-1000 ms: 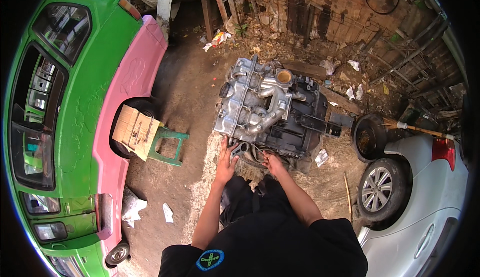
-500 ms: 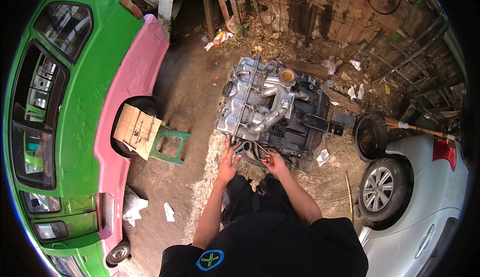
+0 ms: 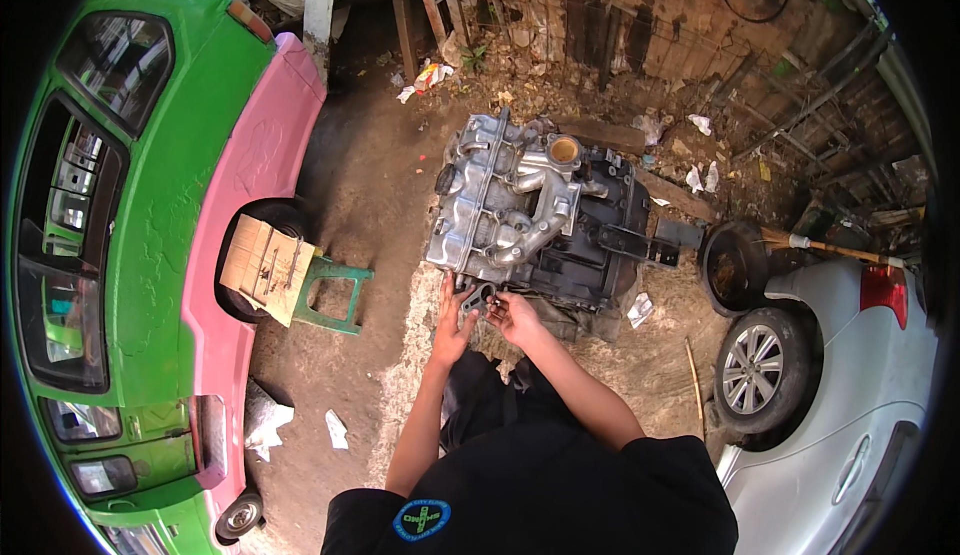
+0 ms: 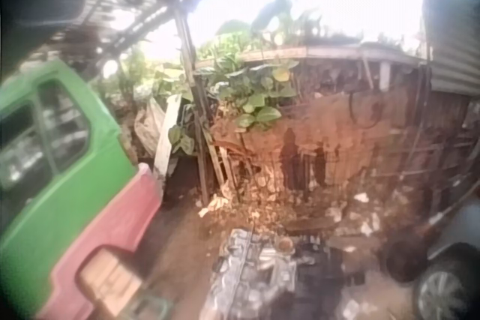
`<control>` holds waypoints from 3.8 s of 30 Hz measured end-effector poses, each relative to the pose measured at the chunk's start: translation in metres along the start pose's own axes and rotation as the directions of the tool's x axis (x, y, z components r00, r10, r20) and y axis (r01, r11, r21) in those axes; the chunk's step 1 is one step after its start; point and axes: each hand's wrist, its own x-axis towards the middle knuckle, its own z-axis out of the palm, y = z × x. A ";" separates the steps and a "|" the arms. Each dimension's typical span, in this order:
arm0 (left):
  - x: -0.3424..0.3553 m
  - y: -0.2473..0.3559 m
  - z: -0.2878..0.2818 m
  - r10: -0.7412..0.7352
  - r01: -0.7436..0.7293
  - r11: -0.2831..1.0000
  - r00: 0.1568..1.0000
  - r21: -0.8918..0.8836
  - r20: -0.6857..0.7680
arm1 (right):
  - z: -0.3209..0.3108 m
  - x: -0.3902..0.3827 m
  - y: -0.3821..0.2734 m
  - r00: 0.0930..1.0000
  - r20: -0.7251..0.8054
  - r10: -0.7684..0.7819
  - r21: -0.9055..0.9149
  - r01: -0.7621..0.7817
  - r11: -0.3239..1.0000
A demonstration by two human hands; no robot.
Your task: The person works on a car engine block placed on the ground, using a wrench to loosen and remove bolts from the exhaust manifold. They repeatedly reach for tools and fasteners, then place them on a nearby cardboard sheet.
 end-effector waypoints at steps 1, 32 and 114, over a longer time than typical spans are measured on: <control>0.000 -0.001 -0.001 -0.013 0.014 1.000 1.000 -0.019 0.011 | -0.001 0.001 0.000 0.999 0.027 0.020 -0.025 -0.020 0.999; -0.001 0.005 -0.002 0.021 -0.020 0.999 1.000 0.035 -0.018 | -0.100 0.057 -0.015 0.999 0.035 -0.032 -0.247 0.040 0.968; 0.000 0.003 -0.001 0.046 -0.045 0.998 0.999 0.035 -0.013 | -0.093 0.064 -0.004 0.973 0.141 -0.185 -0.342 0.223 0.913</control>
